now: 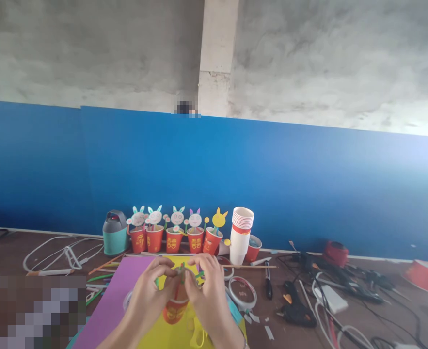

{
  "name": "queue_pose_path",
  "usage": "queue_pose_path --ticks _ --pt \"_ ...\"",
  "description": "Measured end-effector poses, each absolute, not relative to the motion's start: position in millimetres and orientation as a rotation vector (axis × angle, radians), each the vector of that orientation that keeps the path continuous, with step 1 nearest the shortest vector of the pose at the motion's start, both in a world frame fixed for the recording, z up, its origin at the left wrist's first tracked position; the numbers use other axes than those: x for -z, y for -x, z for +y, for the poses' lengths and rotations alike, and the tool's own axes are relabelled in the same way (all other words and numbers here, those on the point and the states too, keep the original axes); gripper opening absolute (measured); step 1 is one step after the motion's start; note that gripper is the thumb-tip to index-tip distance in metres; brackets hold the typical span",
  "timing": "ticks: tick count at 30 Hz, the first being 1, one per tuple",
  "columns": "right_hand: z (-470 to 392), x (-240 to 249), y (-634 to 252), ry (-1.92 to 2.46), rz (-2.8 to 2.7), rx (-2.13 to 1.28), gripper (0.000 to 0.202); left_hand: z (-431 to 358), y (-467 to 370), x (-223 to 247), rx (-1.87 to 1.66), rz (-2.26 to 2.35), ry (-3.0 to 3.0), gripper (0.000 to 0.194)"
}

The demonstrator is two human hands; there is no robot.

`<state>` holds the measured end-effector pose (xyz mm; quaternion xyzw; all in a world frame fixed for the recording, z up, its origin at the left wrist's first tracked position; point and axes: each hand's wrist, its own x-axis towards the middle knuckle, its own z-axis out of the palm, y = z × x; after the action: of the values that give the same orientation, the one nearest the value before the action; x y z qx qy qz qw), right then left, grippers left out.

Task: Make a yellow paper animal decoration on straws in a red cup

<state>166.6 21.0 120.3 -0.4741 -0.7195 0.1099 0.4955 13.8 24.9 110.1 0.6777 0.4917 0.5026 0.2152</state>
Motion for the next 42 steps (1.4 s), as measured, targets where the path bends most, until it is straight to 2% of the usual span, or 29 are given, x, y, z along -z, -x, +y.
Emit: queue_pose_path --ticks 1,7,12,28,36,42 --pt "21.0 -120.1 -167.0 1.175 -1.768 -0.191 0.008 26.1 -12.4 -110.5 -1.404 1.377 -1.909 0.019" --pt "14.8 -120.7 -158.2 1.276 -1.912 -0.034 0.02 25.5 -9.3 -108.0 -1.372 1.576 -2.228 0.02" --pt "14.3 -112.1 -150.9 1.306 -1.865 0.051 0.02 16.1 -12.1 -108.4 -1.554 1.601 -2.41 0.015" --pt "16.3 -106.6 -148.4 1.319 -1.812 -0.056 0.02 12.9 -14.6 -105.5 -1.544 1.635 -2.519 0.022" --pt "15.9 -105.3 -147.5 1.333 -1.806 -0.048 0.019 12.4 -14.9 -108.0 -1.511 1.614 -2.505 0.016" --pt "16.3 -110.4 -151.4 1.3 -1.829 -0.177 0.02 13.8 -13.4 -109.2 -1.479 1.61 -2.49 0.013"
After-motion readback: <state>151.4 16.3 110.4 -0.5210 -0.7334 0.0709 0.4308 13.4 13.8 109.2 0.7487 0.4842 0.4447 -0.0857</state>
